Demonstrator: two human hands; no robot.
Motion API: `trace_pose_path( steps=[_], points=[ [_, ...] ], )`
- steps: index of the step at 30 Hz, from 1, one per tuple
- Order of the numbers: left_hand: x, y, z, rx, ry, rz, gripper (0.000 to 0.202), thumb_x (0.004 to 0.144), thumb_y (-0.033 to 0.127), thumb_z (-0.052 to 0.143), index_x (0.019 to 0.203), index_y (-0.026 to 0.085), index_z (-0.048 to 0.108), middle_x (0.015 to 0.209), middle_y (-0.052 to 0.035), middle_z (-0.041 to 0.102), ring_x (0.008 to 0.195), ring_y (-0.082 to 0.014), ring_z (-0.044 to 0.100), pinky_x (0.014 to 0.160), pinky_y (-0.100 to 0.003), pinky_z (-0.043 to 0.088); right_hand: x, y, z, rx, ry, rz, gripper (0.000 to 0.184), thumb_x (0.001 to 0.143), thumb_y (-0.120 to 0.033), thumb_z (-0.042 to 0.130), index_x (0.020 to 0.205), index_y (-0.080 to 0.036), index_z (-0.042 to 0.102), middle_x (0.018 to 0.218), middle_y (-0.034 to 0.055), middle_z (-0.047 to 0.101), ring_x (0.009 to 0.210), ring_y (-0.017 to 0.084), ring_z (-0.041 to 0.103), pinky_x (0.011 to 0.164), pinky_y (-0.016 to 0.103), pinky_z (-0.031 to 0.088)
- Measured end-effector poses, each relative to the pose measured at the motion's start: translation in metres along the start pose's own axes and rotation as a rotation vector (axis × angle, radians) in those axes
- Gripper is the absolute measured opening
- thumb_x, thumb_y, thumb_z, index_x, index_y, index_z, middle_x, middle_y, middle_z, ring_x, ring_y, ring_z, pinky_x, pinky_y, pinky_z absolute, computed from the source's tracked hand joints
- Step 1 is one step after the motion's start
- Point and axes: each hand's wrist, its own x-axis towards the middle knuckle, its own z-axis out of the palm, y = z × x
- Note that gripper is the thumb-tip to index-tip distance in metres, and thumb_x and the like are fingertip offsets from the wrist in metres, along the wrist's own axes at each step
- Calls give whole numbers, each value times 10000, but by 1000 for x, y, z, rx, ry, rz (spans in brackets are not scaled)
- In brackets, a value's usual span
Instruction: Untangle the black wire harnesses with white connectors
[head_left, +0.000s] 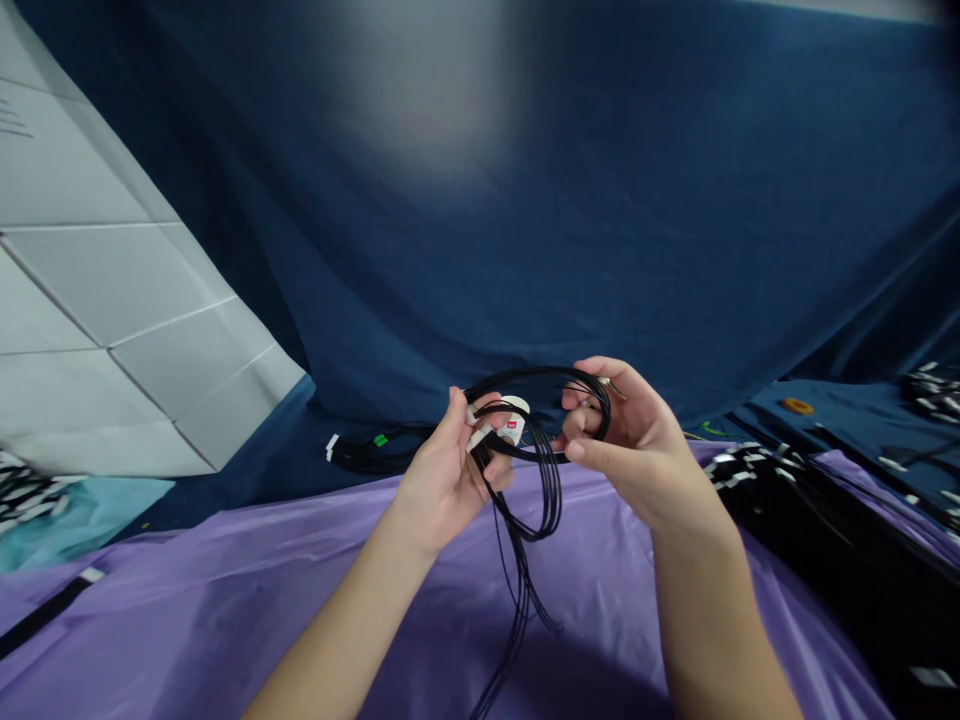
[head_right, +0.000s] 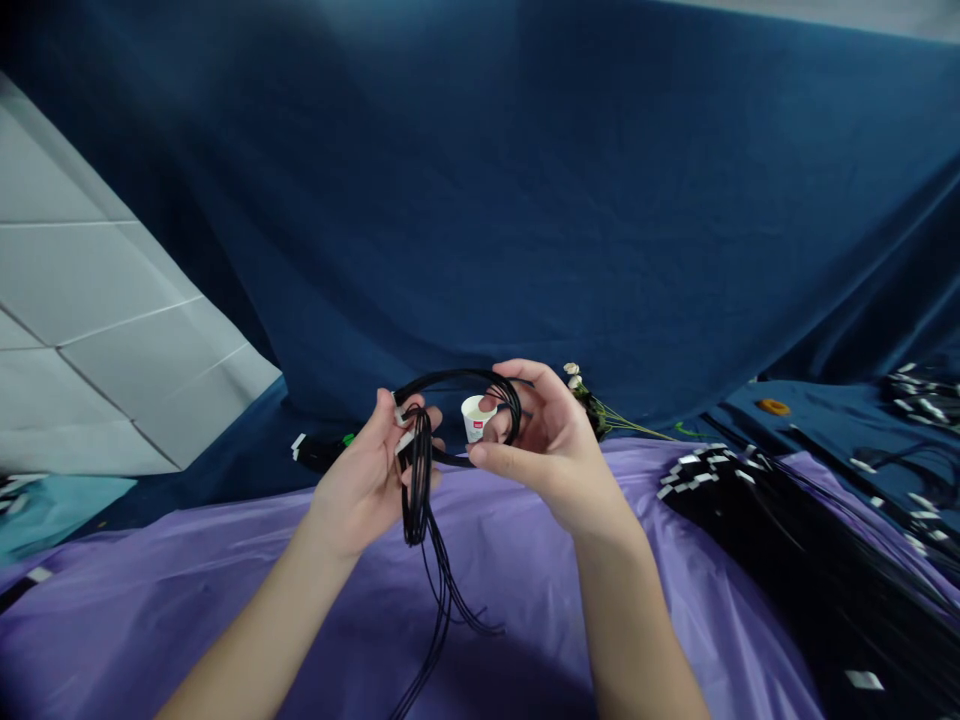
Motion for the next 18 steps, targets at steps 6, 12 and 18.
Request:
trace_pose_path(
  steps=[6,12,18],
  points=[
    [1,0,-5,-106,-193,-3,348,951,488,406,876,210,600,697,36,532,388,-76,446,378,-218,367,3,4,0,-55,28,-71,569,691,-157,769,1180,-303,516,865,-26,609,761,122,629,738,308,577],
    [-2,2,-5,-191,-234,-44,347,928,482,471,758,196,568,682,38,516,430,-76,457,431,-213,381,9,11,3,-181,212,-206,403,748,-161,729,1079,-284,534,879,-16,651,749,128,643,618,259,559],
    [-6,3,-9,-130,-318,-80,397,897,504,517,671,178,513,693,28,482,385,-59,363,421,-226,336,16,24,4,-142,320,-308,248,739,-175,728,795,-222,491,892,-16,653,671,123,655,642,311,586]
  ],
)
